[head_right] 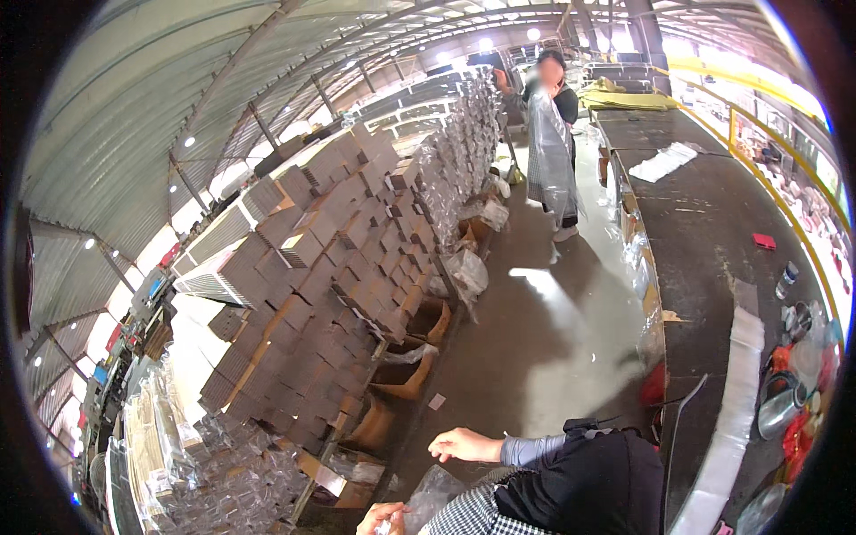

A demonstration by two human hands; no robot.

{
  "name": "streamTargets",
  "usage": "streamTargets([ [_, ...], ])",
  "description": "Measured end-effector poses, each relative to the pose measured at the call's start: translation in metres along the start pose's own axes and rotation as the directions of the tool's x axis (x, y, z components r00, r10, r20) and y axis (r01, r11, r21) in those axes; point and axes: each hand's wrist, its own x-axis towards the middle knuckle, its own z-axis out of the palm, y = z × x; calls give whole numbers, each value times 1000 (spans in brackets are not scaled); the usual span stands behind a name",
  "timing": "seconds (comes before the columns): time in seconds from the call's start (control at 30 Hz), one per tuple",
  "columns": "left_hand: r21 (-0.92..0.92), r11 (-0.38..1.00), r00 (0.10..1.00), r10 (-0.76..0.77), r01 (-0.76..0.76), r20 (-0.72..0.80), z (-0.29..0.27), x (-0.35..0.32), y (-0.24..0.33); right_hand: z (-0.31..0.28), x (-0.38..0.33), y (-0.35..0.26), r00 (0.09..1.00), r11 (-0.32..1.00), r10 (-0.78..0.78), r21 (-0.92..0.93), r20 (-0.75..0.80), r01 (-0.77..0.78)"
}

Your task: Taking individual building components from a pallet and placing them into long plastic bags for packaging.

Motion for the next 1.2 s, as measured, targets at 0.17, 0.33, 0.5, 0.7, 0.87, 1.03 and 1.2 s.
streamTargets([
  [0.17,-63,998,996,22,-28,-91,-39,-41,7,67,-5,-10,996,994,-27,104,83,18],
  [0.33,-74,996,994,-61,54,-93,-78,-79,11,130,-23,-12,991,997,-79,22,109,77],
  [0.5,-70,994,993,-92,87,-79,-102,-106,12,172,-58,-4,968,997,68,18,243,-74],
  [0.7,98,993,989,47,-61,141,-137,-110,3,206,-68,8,959,974,124,154,254,-167],
  [0.87,-47,990,984,141,-136,107,-148,-120,8,214,-58,16,968,996,42,67,249,-60],
  [1.03,-44,991,990,131,-128,49,-152,-130,11,226,-48,1,907,989,130,-113,401,-91],
  [1.2,12,990,990,140,-140,6,-157,-122,17,247,-17,-78,892,943,74,-322,446,83],
])
